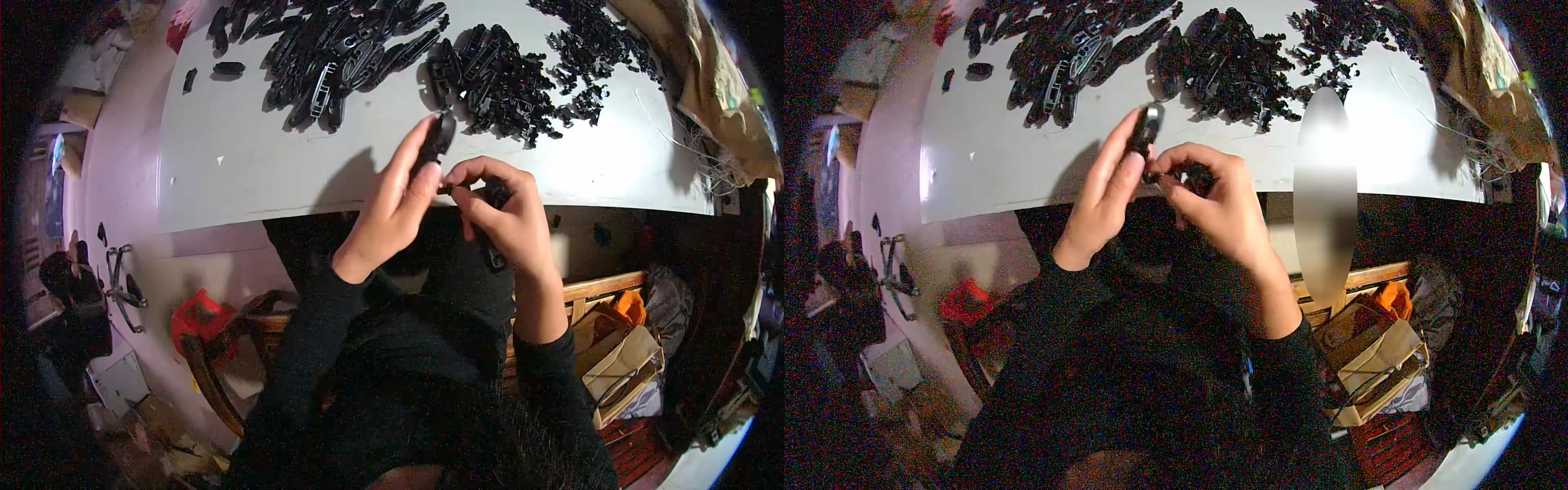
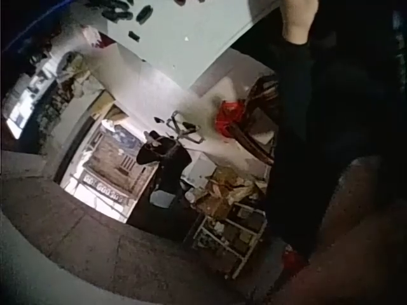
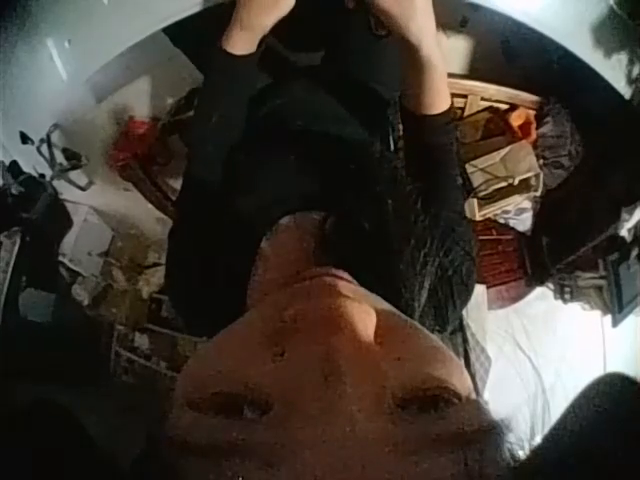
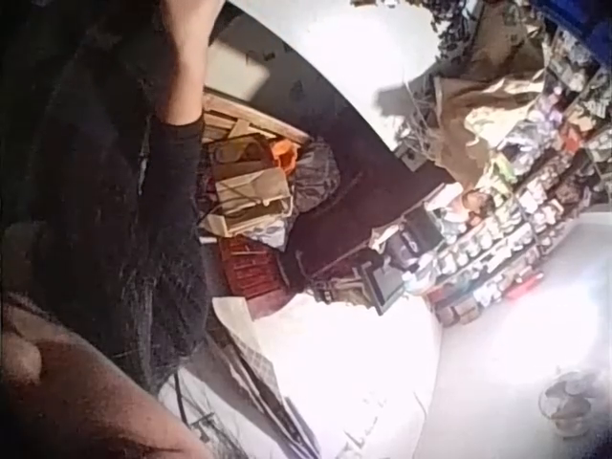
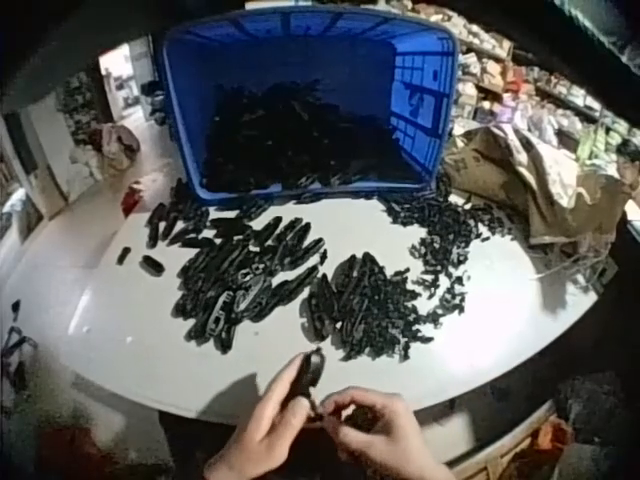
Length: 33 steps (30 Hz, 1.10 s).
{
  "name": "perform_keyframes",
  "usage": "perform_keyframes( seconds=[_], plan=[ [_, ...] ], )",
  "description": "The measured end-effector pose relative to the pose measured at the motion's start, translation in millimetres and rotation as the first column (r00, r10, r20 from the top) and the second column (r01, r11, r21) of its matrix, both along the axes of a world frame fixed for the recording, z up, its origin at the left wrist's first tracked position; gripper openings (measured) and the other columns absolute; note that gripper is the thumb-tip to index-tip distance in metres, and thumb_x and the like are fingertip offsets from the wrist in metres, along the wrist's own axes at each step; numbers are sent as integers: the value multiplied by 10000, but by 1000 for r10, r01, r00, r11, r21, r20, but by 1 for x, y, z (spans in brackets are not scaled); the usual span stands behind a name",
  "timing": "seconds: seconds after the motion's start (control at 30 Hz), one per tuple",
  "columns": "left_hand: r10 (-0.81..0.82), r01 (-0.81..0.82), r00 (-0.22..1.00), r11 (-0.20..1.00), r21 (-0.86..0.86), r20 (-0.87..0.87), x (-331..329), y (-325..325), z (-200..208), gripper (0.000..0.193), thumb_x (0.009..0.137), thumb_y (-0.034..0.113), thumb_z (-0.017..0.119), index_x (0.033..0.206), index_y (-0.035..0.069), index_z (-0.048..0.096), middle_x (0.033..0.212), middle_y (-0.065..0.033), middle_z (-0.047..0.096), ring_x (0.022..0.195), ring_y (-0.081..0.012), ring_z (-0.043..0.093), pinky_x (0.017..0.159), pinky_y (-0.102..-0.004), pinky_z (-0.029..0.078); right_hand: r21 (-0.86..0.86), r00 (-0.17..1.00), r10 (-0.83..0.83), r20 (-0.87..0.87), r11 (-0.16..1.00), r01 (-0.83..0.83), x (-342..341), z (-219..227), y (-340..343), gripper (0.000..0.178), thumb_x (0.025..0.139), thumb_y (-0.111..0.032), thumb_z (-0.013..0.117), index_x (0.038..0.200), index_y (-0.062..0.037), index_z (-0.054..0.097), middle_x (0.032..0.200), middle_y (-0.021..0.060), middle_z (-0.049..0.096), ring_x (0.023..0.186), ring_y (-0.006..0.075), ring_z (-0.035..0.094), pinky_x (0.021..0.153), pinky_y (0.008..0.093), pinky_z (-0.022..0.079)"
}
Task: Assemble small black plastic components by hand at a manufacturing workstation.
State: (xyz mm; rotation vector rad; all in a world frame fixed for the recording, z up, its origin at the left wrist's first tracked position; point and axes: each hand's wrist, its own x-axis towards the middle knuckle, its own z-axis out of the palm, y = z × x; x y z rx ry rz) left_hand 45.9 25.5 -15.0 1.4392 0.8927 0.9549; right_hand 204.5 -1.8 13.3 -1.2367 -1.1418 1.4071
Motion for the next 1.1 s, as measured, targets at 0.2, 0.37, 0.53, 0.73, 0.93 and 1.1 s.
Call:
perform_keyframes(
  seconds=[0.2,0.37,0.53,0.73,0.93,1.1],
  plan=[
    [-147,149,989,984,96,-28,-4,-9,9,506,934,107,417,1375,-43,219,1379,-218,330,1297,-251,311,1042,-337,250,207,987,-56,148,978,25,-11,4,3,150,794,-9,604,932,44,582,810,53,592,536,58,513,455,185,403],
    [-131,126,990,989,84,57,-11,-17,10,540,888,64,438,1379,-29,233,1306,-222,422,1177,-238,454,971,-326,336,-21,997,30,-67,999,-32,-4,-7,1,311,790,-127,673,1032,10,535,745,41,556,520,87,508,449,201,405],
    [-183,179,982,981,-67,-49,-21,-35,18,592,829,29,467,1383,12,261,1188,-217,524,970,-233,583,876,-316,413,-140,977,62,-206,986,-92,-16,-14,-15,237,786,-166,688,895,5,566,682,40,565,498,99,513,450,208,403],
    [-277,306,875,952,11,-396,-51,-23,11,450,832,97,565,1269,60,468,1018,-91,601,905,-168,563,781,-277,437,54,974,188,126,979,-196,-21,-39,-42,340,758,-175,707,997,25,570,977,113,601,937,179,553,841,303,426],
    [581,-113,656,706,699,-482,-53,53,-7,277,809,162,613,1033,32,514,869,-138,552,749,-280,576,625,-382,458,255,814,-212,541,964,81,13,-29,-22,159,809,-98,627,907,22,594,762,72,610,707,135,557,673,279,449],
    [693,43,133,710,703,-708,-42,75,-11,291,775,250,652,897,83,447,838,-84,546,801,-276,586,603,-384,488,321,528,-466,710,881,346,66,-41,29,148,819,-111,606,833,35,587,676,80,599,628,97,545,607,264,445]
  ],
)
